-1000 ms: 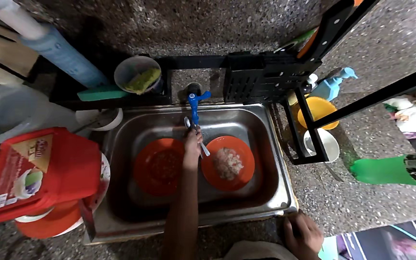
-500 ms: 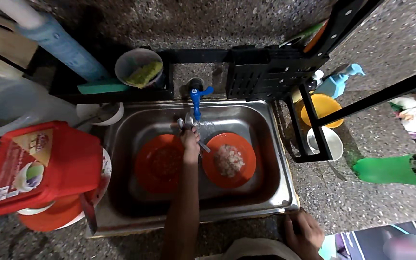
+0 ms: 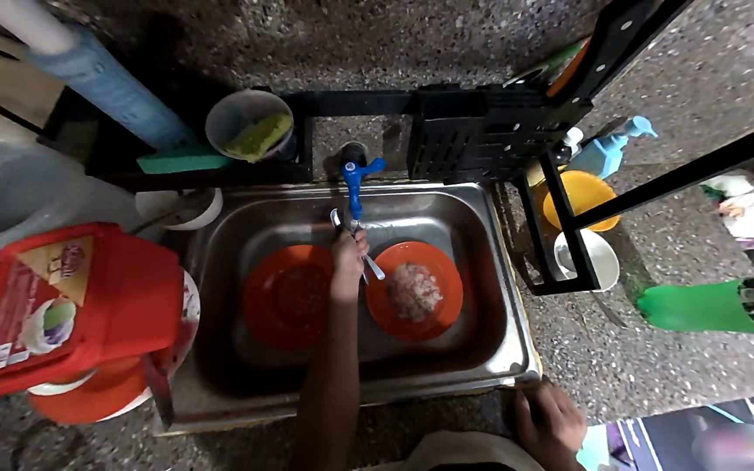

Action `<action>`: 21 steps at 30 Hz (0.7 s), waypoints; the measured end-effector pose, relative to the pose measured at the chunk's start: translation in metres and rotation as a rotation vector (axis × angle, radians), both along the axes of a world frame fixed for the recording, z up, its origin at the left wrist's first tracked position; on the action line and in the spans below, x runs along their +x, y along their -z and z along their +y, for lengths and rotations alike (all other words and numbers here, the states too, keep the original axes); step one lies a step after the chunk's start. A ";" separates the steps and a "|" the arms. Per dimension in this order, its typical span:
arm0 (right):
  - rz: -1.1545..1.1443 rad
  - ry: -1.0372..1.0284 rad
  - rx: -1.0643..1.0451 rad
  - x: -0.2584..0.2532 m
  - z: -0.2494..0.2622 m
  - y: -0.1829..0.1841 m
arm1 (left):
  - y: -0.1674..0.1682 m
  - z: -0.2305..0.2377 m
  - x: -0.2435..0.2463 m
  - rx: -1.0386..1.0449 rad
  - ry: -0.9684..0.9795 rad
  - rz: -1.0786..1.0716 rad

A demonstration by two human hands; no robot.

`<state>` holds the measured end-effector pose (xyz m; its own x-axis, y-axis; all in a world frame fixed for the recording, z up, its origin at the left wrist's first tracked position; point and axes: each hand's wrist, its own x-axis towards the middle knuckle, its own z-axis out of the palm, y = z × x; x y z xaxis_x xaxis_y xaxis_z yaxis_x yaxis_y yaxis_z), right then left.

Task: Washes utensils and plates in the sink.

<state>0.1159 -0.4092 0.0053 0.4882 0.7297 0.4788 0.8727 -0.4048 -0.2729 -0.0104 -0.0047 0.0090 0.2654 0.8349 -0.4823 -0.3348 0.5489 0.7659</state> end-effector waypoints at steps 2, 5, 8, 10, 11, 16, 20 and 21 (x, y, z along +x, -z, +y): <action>-0.004 0.006 -0.005 0.000 0.000 -0.001 | 0.003 0.001 0.001 0.008 0.020 -0.012; 0.000 0.004 -0.004 0.000 0.000 0.000 | 0.006 0.000 0.002 -0.007 0.010 -0.056; 0.009 0.000 0.003 0.000 0.000 0.001 | 0.005 0.002 0.003 -0.050 0.017 -0.065; 0.010 0.002 0.002 0.000 0.000 0.000 | 0.006 0.003 0.004 -0.051 -0.003 -0.012; 0.008 0.002 0.002 0.000 0.001 0.000 | 0.006 0.003 0.005 -0.040 -0.008 0.031; 0.013 -0.002 0.005 0.000 0.000 0.001 | 0.010 0.007 0.009 0.007 -0.053 0.167; 0.011 -0.003 0.007 0.001 -0.001 0.003 | 0.014 0.007 0.009 0.033 -0.104 0.177; 0.012 -0.002 0.007 0.001 -0.001 0.003 | 0.015 0.006 0.008 0.046 -0.089 0.179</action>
<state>0.1169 -0.4103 0.0024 0.4922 0.7277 0.4777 0.8703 -0.4010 -0.2860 -0.0027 0.0009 -0.0060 0.1027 0.8733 -0.4762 -0.2371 0.4865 0.8409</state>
